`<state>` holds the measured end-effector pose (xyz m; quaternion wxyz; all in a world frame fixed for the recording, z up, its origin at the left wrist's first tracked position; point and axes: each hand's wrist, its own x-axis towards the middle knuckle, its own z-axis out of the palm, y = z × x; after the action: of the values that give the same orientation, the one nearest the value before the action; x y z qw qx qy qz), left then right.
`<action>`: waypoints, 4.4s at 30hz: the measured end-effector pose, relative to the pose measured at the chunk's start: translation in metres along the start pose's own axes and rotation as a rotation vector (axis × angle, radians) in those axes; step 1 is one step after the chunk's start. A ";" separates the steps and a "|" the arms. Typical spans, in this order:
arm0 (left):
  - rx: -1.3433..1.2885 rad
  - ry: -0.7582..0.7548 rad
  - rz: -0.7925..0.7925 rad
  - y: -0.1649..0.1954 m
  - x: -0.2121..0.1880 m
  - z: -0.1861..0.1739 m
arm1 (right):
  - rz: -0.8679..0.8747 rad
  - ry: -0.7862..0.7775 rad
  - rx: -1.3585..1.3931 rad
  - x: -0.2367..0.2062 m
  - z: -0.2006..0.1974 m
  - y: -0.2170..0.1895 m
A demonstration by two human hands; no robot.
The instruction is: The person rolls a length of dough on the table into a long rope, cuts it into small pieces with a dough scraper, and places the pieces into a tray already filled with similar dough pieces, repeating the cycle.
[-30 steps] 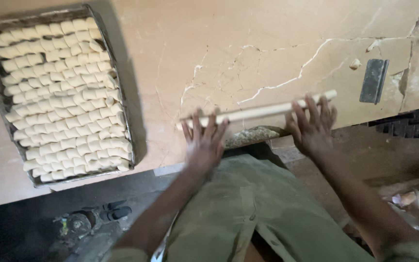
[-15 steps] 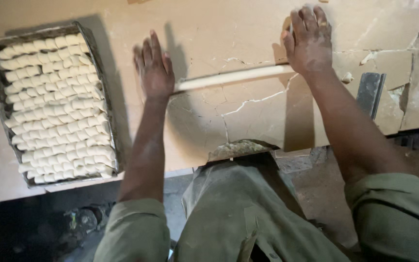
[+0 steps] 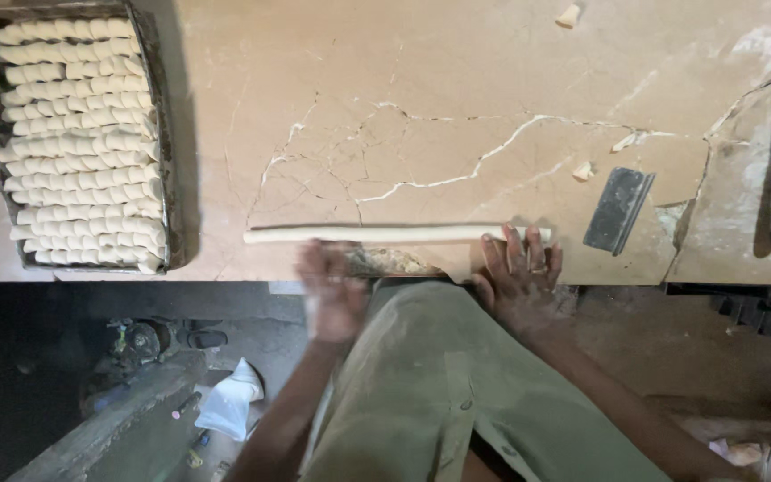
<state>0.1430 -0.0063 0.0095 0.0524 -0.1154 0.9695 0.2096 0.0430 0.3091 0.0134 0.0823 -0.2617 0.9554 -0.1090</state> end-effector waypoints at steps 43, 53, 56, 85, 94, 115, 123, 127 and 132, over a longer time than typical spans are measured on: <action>-0.051 0.007 0.510 -0.103 0.124 -0.054 | 0.925 0.366 0.799 0.041 -0.058 0.033; -0.107 -0.045 0.484 -0.216 0.131 -0.143 | 0.032 -0.662 0.310 0.157 0.015 -0.281; -0.100 -0.067 0.481 -0.212 0.136 -0.140 | 0.123 -0.454 0.467 0.182 0.013 -0.315; -0.141 -0.014 0.580 -0.144 0.145 -0.099 | 0.367 -0.413 0.325 0.176 -0.013 -0.245; -0.097 -0.030 0.582 -0.109 0.150 -0.080 | 0.329 -0.294 0.395 0.158 -0.012 -0.204; -0.103 -0.170 0.588 -0.017 0.159 -0.040 | 0.300 -0.252 0.396 0.131 -0.036 -0.114; -0.099 -0.209 0.602 0.019 0.163 -0.029 | 0.577 -0.403 0.538 0.123 -0.072 -0.108; -0.049 -0.222 0.587 0.037 0.166 -0.026 | 0.501 -0.323 0.429 0.117 -0.064 -0.075; -0.057 -0.211 0.631 0.059 0.166 -0.012 | 0.417 -0.291 0.463 0.105 -0.061 -0.047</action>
<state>-0.0327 0.0071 0.0190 0.0816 0.2117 0.9404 0.2532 -0.0368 0.2249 0.0730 0.2956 -0.0478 0.9166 -0.2651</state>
